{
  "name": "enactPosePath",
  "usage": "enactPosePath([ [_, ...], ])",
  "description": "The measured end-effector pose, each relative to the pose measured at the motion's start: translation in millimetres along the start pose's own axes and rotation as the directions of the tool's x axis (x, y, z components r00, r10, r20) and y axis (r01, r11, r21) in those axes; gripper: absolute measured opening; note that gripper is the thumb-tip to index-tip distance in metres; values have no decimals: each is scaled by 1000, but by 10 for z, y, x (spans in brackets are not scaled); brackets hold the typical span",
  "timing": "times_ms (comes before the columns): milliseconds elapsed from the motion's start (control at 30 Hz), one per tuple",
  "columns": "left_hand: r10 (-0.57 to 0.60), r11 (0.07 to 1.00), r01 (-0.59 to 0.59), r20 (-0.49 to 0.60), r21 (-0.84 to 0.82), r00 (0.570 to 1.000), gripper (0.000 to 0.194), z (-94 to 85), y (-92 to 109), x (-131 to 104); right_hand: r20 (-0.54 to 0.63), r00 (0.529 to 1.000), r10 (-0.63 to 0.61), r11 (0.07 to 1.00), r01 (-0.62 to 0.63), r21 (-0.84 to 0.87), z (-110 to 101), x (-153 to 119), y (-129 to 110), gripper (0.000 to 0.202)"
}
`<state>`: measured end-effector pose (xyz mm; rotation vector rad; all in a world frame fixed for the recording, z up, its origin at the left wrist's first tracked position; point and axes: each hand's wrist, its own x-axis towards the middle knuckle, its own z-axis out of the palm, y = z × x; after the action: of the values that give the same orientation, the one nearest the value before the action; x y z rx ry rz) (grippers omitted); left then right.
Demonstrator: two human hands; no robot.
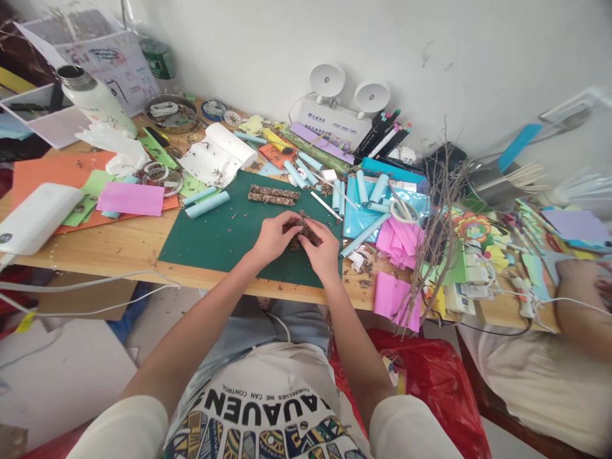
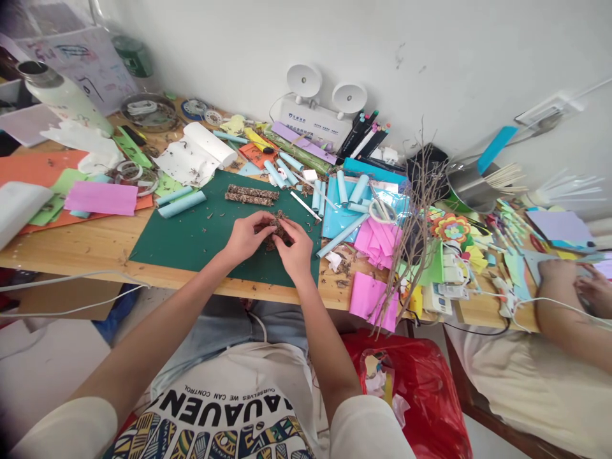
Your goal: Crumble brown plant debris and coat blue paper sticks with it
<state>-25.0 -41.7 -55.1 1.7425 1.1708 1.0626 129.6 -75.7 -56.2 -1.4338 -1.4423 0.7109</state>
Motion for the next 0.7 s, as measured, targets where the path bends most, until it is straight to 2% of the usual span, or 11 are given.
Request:
enactPosePath([
  [67, 13, 1000, -13, 21, -13, 1000, 21, 11, -5, -14, -15, 998, -66, 990, 63, -127, 30, -19, -31, 30],
  [133, 28, 1000, -28, 12, -2, 1000, 19, 14, -15, -26, -47, 995, -90, 979, 79, -186, 45, -23, -20, 25],
  [267, -39, 999, 39, -40, -13, 998, 16, 8, -37, -37, -96, 993, -63, 986, 47, -161, -1, -3, 13, 21],
  [433, -151, 958, 137, -36, -253, 988, 18, 42, -33, -19, -1, 991, -135, 985, 135, -111, -91, 14, -89, 21],
  [500, -164, 942, 149, -25, -300, 986, 18, 67, -23, -9, -12, 987, -162, 977, 158, -144, -86, 7, -127, 18],
  [600, -190, 932, 176, -14, -316, 982, 19, 88, 0, -1, -50, 979, -197, 966, 185, -181, -46, -1, -130, 18],
  [700, -169, 957, 151, -54, -247, 984, 14, 76, 26, -5, -50, 978, -203, 963, 190, -192, -11, 5, -84, 20],
])
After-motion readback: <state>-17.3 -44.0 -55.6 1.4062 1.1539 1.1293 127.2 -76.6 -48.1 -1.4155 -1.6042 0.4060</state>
